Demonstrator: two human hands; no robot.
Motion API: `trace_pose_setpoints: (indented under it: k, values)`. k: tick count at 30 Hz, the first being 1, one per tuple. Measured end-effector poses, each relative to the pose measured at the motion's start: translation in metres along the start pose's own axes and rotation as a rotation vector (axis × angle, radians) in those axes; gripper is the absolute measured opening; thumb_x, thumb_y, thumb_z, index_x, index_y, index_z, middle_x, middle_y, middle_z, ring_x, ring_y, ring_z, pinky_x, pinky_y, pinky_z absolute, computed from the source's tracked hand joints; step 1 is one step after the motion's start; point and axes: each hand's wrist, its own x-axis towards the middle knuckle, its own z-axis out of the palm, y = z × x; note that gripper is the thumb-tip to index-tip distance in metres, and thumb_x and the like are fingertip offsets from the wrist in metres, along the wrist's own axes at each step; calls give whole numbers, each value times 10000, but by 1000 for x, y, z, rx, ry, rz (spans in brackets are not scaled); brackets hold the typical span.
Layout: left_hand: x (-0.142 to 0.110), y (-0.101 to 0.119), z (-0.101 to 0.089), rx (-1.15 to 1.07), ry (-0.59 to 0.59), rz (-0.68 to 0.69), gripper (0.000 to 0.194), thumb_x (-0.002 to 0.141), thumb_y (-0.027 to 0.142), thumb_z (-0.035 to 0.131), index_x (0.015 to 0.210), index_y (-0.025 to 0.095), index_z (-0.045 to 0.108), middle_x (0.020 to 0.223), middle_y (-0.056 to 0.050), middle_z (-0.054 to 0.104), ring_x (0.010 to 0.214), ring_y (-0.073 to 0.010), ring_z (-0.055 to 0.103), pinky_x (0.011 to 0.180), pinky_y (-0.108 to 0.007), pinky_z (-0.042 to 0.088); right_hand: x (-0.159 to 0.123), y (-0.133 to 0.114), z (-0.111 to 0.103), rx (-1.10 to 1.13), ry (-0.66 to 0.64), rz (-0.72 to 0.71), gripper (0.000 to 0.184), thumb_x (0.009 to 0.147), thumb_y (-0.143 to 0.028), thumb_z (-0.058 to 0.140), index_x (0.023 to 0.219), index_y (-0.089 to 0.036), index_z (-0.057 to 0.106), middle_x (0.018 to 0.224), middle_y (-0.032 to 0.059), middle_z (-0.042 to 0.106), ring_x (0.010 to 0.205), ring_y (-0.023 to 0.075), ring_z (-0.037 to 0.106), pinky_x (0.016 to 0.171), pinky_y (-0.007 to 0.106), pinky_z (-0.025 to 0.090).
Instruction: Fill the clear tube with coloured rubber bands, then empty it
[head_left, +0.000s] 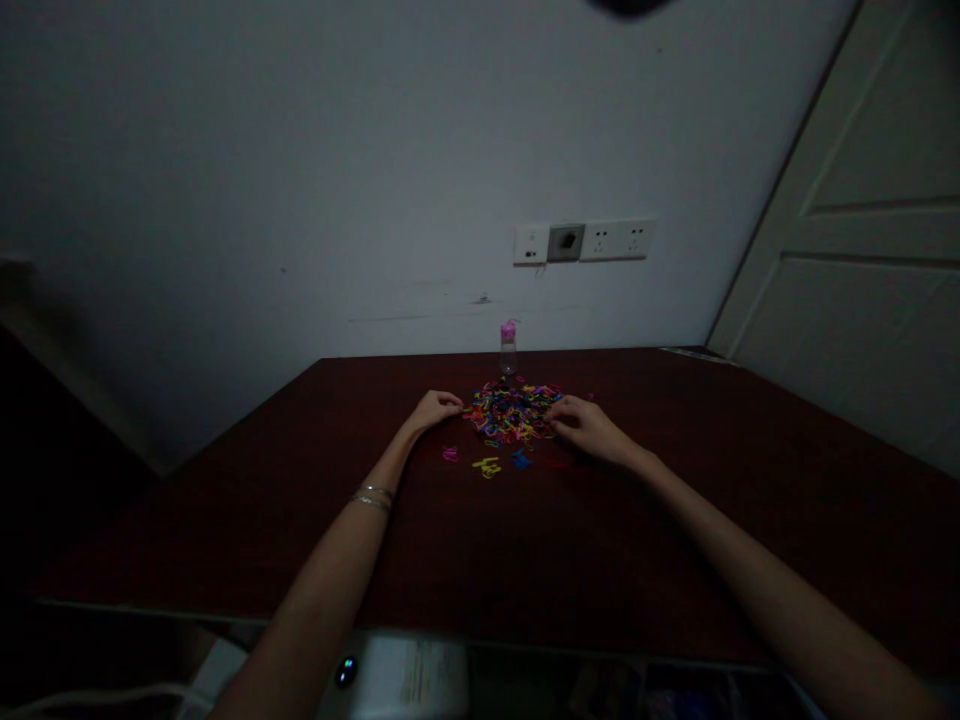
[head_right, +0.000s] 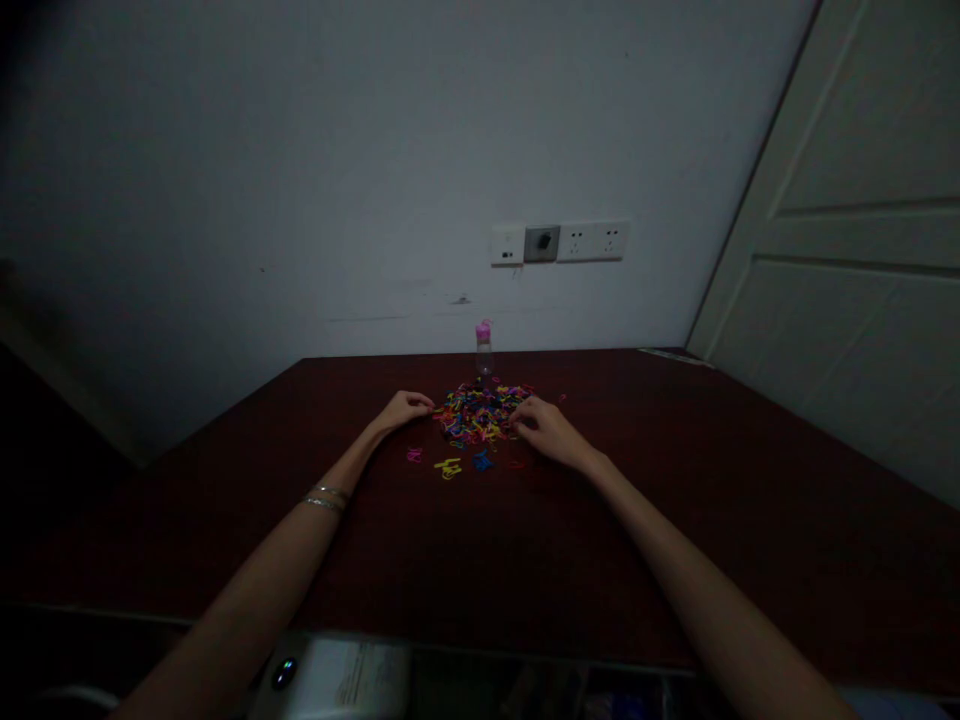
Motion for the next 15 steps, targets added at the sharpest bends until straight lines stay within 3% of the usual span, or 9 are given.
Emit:
trace_pose_setpoints:
  k: [7, 15]
  values:
    - [3, -7, 1, 19, -31, 21, 277, 593, 319, 638, 764, 105, 680, 534, 24, 523, 496, -82, 428, 489, -200, 300, -1, 9, 1, -39, -11, 18, 167, 762, -147, 514, 833, -181, 661, 912, 62, 598, 842, 171, 572, 809, 320, 451]
    - [10, -17, 3, 128, -15, 49, 224, 614, 320, 609, 713, 129, 672, 575, 6, 563, 533, -98, 468, 504, -195, 332, -2, 9, 0, -64, -25, 34, 167, 760, -146, 519, 834, -191, 662, 928, 66, 595, 856, 180, 575, 818, 330, 454]
